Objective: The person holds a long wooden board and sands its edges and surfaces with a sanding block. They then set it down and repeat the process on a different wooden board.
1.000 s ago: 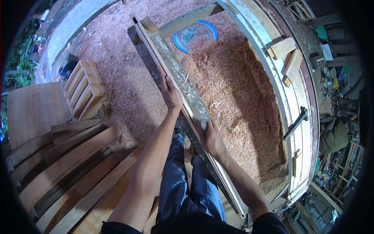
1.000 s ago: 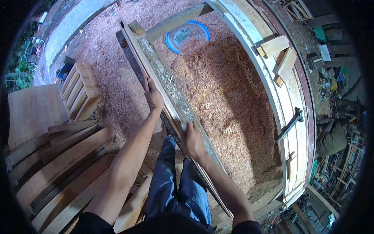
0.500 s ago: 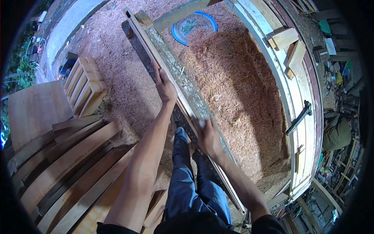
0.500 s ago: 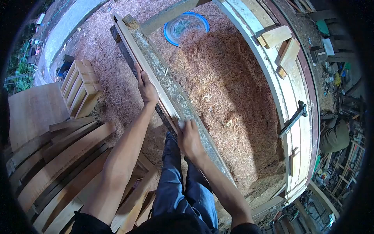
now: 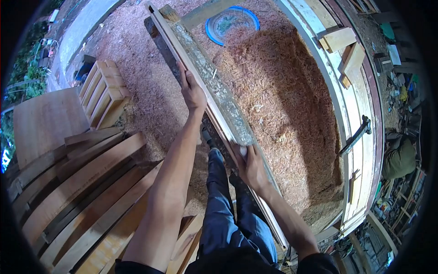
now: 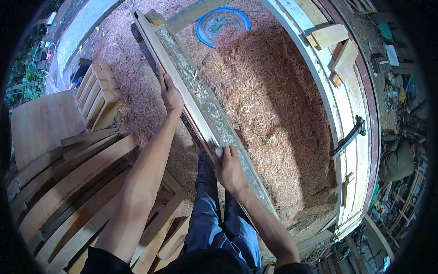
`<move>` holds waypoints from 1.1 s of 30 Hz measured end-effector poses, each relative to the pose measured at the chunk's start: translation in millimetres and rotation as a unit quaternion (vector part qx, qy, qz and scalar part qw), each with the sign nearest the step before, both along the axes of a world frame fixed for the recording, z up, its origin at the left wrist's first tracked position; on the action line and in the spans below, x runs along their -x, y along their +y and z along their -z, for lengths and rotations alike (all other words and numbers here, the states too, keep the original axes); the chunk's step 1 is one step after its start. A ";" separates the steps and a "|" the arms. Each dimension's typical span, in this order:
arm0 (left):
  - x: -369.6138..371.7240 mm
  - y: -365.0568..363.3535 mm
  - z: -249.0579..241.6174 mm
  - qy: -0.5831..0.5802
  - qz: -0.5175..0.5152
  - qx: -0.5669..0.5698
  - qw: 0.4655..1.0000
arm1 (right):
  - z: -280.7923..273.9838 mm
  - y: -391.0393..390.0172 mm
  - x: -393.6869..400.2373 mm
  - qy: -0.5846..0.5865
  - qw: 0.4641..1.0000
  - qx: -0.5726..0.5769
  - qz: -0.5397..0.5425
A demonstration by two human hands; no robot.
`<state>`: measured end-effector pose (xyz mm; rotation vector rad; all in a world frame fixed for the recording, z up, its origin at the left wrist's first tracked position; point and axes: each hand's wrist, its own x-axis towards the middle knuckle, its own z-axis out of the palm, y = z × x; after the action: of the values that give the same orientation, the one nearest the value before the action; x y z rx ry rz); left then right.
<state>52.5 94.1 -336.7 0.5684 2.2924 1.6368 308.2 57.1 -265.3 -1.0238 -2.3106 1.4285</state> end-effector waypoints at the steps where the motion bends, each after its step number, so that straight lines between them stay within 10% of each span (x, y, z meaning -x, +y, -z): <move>1: 0.8 0.4 1.3 0.001 0.001 -0.002 1.000 | 19.1 2.6 11.8 -0.005 1.000 0.023 0.011; 5: 6.3 2.6 10.6 -0.013 -0.005 -0.016 1.000 | 20.5 41.6 99.3 0.041 0.997 -0.015 0.063; 14: 3.4 2.5 5.5 0.015 0.001 -0.011 1.000 | -4.9 -23.7 -32.2 -0.021 0.999 0.010 0.027; 21: 4.6 0.0 8.7 -0.002 0.006 -0.014 1.000 | 26.0 54.1 121.9 0.023 0.998 -0.045 0.041; 28: 1.6 1.5 3.2 -0.006 0.002 -0.016 1.000 | -2.5 -1.0 -7.8 -0.049 0.998 0.031 0.006; 33: 0.3 -0.4 6.7 0.008 -0.001 -0.040 0.999 | 14.7 17.6 54.2 0.013 0.999 -0.032 0.025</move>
<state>52.2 93.6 -343.4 0.5984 2.2472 1.7370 254.0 74.8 -280.1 -1.0315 -2.2806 1.3321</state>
